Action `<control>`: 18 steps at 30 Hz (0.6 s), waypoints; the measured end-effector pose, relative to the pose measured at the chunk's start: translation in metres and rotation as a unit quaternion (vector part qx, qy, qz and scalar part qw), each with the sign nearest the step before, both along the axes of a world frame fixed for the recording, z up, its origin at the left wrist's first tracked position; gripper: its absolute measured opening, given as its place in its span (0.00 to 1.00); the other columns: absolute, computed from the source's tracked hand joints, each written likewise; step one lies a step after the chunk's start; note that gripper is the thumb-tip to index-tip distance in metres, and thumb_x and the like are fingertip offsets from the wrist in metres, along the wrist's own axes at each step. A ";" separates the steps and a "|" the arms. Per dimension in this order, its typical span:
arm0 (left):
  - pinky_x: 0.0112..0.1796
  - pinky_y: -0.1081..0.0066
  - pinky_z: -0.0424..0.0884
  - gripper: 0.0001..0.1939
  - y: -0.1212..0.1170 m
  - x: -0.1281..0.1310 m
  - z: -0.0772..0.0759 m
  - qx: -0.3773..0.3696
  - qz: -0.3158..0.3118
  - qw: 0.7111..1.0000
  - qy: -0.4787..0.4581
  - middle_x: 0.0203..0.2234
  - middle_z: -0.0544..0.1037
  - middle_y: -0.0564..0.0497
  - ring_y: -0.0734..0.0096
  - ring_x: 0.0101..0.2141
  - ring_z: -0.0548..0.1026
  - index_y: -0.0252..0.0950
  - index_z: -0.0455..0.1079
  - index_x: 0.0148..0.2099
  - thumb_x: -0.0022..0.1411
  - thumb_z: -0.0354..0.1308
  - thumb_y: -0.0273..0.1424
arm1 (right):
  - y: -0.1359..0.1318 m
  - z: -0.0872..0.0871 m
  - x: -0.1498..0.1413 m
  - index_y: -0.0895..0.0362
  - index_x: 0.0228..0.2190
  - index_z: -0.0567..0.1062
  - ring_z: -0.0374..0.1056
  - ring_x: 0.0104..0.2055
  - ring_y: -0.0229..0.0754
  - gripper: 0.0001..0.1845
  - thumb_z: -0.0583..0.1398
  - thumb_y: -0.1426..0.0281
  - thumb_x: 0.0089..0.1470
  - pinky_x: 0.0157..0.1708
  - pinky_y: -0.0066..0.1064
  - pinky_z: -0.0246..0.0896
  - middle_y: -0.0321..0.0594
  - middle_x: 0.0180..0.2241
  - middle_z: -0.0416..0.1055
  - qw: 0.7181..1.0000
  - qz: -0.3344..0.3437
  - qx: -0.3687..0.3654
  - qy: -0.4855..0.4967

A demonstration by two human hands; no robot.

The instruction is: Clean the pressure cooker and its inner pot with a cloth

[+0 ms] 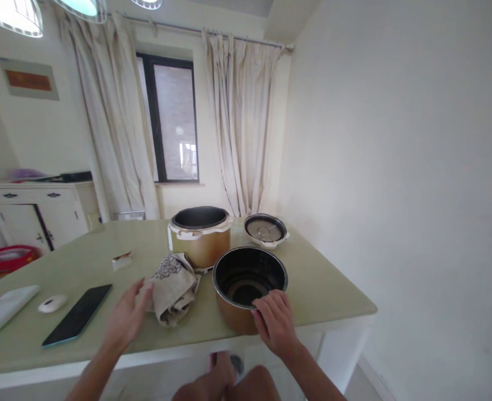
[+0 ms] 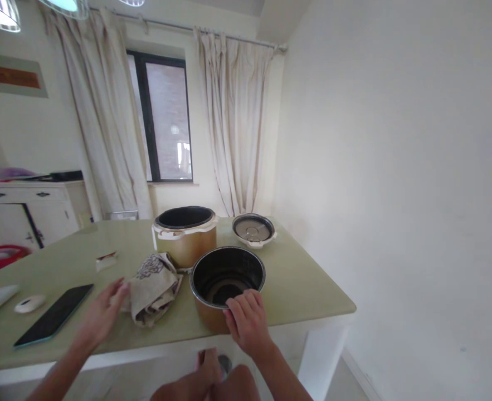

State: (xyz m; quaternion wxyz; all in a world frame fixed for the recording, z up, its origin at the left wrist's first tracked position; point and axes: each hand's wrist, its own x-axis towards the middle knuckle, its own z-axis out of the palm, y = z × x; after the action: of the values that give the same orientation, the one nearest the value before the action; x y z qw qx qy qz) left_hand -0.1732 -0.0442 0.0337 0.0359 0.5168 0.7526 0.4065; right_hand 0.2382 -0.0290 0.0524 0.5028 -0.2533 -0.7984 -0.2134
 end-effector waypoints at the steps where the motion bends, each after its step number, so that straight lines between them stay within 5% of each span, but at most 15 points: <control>1: 0.63 0.47 0.64 0.38 0.004 0.016 -0.001 -0.015 -0.031 0.999 0.036 0.61 0.75 0.31 0.41 0.63 0.71 0.32 0.65 0.67 0.65 0.47 0.52 | -0.001 0.001 0.000 0.55 0.43 0.72 0.68 0.36 0.46 0.07 0.54 0.73 0.70 0.47 0.42 0.65 0.40 0.32 0.75 1.000 -0.002 -0.008 0.000; 4: 0.60 0.46 0.67 0.32 0.013 0.041 0.001 -0.057 -0.028 0.994 0.090 0.57 0.77 0.31 0.40 0.57 0.76 0.33 0.70 0.64 0.58 0.55 0.37 | -0.008 0.006 0.004 0.55 0.43 0.72 0.69 0.38 0.47 0.07 0.54 0.72 0.70 0.47 0.43 0.67 0.41 0.34 0.76 0.998 -0.002 -0.055 -0.015; 8: 0.44 0.58 0.77 0.27 0.007 0.034 0.034 -0.005 0.029 0.982 -0.186 0.38 0.83 0.41 0.51 0.41 0.82 0.34 0.75 0.55 0.52 0.54 0.25 | -0.026 0.011 0.023 0.55 0.56 0.72 0.72 0.52 0.49 0.15 0.57 0.69 0.70 0.59 0.48 0.66 0.47 0.50 0.78 0.993 0.031 -0.109 -0.035; 10: 0.38 0.64 0.79 0.25 -0.001 0.035 0.065 0.103 0.012 0.927 -0.361 0.34 0.83 0.48 0.57 0.38 0.82 0.37 0.74 0.54 0.52 0.57 0.26 | -0.036 0.015 0.028 0.53 0.62 0.70 0.70 0.59 0.50 0.21 0.57 0.68 0.70 0.62 0.47 0.65 0.48 0.57 0.75 0.992 0.037 -0.123 -0.003; 13: 0.35 0.68 0.80 0.22 -0.015 0.053 0.117 0.206 -0.101 0.834 -0.501 0.33 0.85 0.51 0.60 0.37 0.83 0.38 0.77 0.49 0.49 0.67 0.29 | -0.046 0.035 0.019 0.51 0.62 0.71 0.69 0.62 0.48 0.20 0.56 0.68 0.71 0.61 0.44 0.66 0.47 0.59 0.74 0.983 0.061 -0.158 0.074; 18: 0.37 0.65 0.84 0.14 -0.026 0.085 0.184 0.190 -0.173 0.752 -0.607 0.31 0.86 0.50 0.58 0.37 0.86 0.40 0.79 0.48 0.59 0.63 0.33 | -0.024 0.099 -0.027 0.50 0.62 0.71 0.63 0.68 0.50 0.24 0.61 0.60 0.68 0.69 0.47 0.58 0.48 0.64 0.68 0.935 0.161 -0.282 0.146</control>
State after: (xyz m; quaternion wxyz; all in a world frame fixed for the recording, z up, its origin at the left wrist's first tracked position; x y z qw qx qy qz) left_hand -0.0886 -0.0699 0.2174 0.4557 0.2791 0.3779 0.7561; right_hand 0.2110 -0.0526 0.1512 0.5491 -0.2812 -0.7739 0.1431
